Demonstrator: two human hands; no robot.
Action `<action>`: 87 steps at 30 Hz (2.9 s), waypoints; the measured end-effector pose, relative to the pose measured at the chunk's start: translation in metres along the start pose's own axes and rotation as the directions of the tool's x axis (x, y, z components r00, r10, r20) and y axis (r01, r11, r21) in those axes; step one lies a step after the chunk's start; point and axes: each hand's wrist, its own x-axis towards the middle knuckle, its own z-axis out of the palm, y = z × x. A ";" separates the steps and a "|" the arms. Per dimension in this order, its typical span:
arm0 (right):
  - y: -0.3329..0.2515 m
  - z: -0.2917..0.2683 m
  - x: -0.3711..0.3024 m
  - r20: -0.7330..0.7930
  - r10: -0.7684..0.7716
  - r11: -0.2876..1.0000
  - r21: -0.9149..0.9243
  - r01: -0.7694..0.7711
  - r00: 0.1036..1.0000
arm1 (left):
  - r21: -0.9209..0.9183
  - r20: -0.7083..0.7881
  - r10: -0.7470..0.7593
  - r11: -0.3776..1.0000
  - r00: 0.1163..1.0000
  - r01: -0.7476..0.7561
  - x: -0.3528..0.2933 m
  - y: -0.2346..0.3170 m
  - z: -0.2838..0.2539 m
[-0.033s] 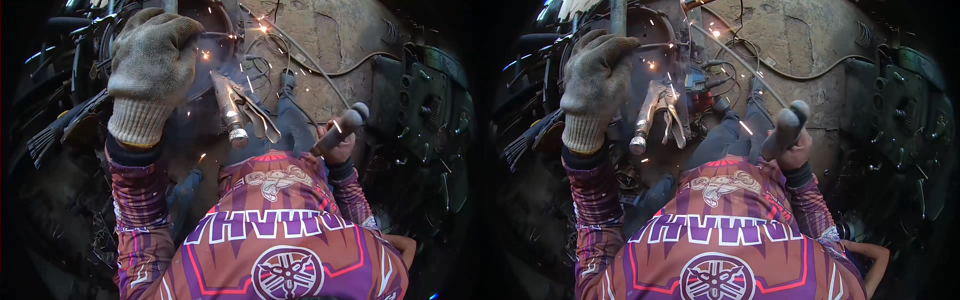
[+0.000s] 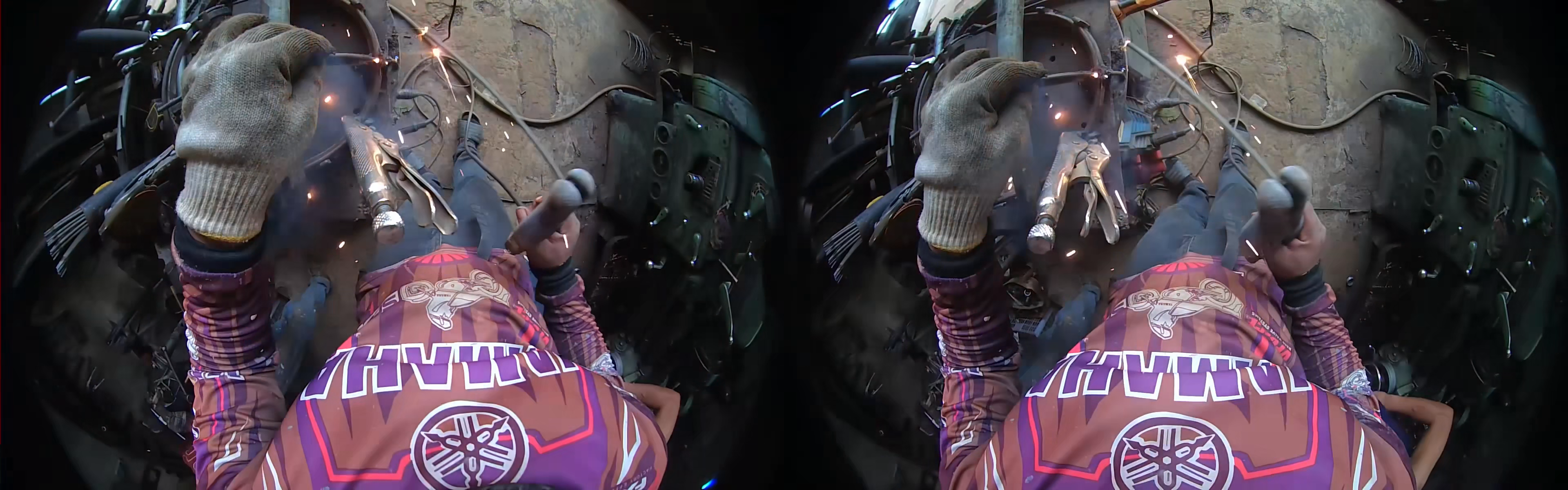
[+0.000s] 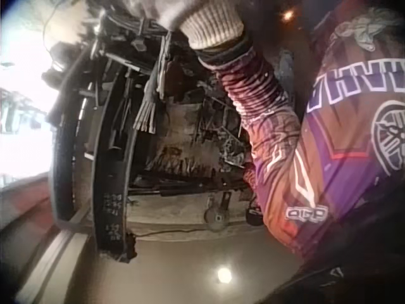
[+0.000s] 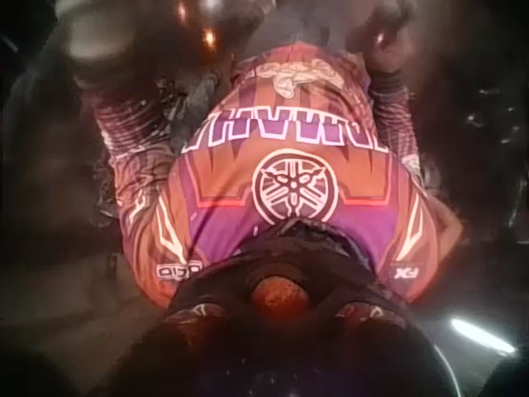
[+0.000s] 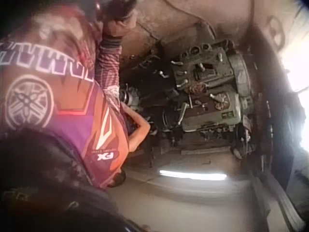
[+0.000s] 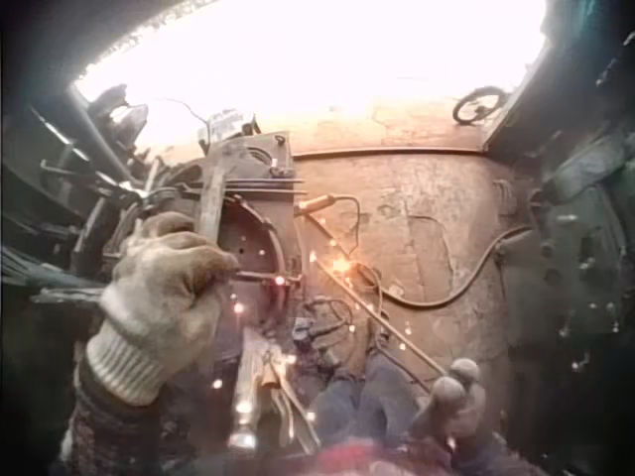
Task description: The person welds metal components using a welding electrode, retrieves a metal rod, aligns and bends it against the metal frame, and clamps it using locking pliers before welding it in place.
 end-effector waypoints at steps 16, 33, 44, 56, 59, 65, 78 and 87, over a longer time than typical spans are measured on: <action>0.013 0.010 0.001 0.019 -0.169 0.960 -0.223 0.169 0.985 | 0.036 0.007 0.027 0.999 1.000 -0.027 0.005 0.006 -0.002; 0.007 0.019 0.002 0.010 -0.141 0.959 -0.249 0.139 0.990 | 0.053 0.034 0.032 0.998 0.999 -0.034 0.007 0.004 -0.001; 0.006 0.020 0.005 -0.014 -0.162 0.963 -0.221 0.155 0.987 | 0.032 0.027 0.015 0.999 1.000 -0.016 0.008 0.006 -0.001; 0.006 0.019 0.006 -0.008 -0.151 0.962 -0.232 0.145 0.989 | 0.037 0.042 0.016 0.999 0.999 -0.018 0.009 0.006 -0.001; 0.005 0.018 0.005 0.000 -0.154 0.960 -0.235 0.149 0.988 | 0.034 0.022 0.023 0.999 0.999 -0.023 0.010 0.006 -0.001; 0.004 0.017 0.007 -0.003 -0.166 0.954 -0.255 0.159 0.986 | 0.036 0.029 0.022 0.999 0.999 -0.023 0.011 0.006 -0.001; -0.010 0.010 0.000 0.013 -0.205 0.934 -0.297 0.200 0.979 | 0.037 0.018 0.024 0.999 1.000 -0.025 0.013 0.007 -0.001; -0.010 0.006 -0.001 0.072 -0.216 0.943 -0.243 0.227 0.974 | 0.002 0.005 0.052 0.999 0.999 -0.052 0.013 0.005 -0.001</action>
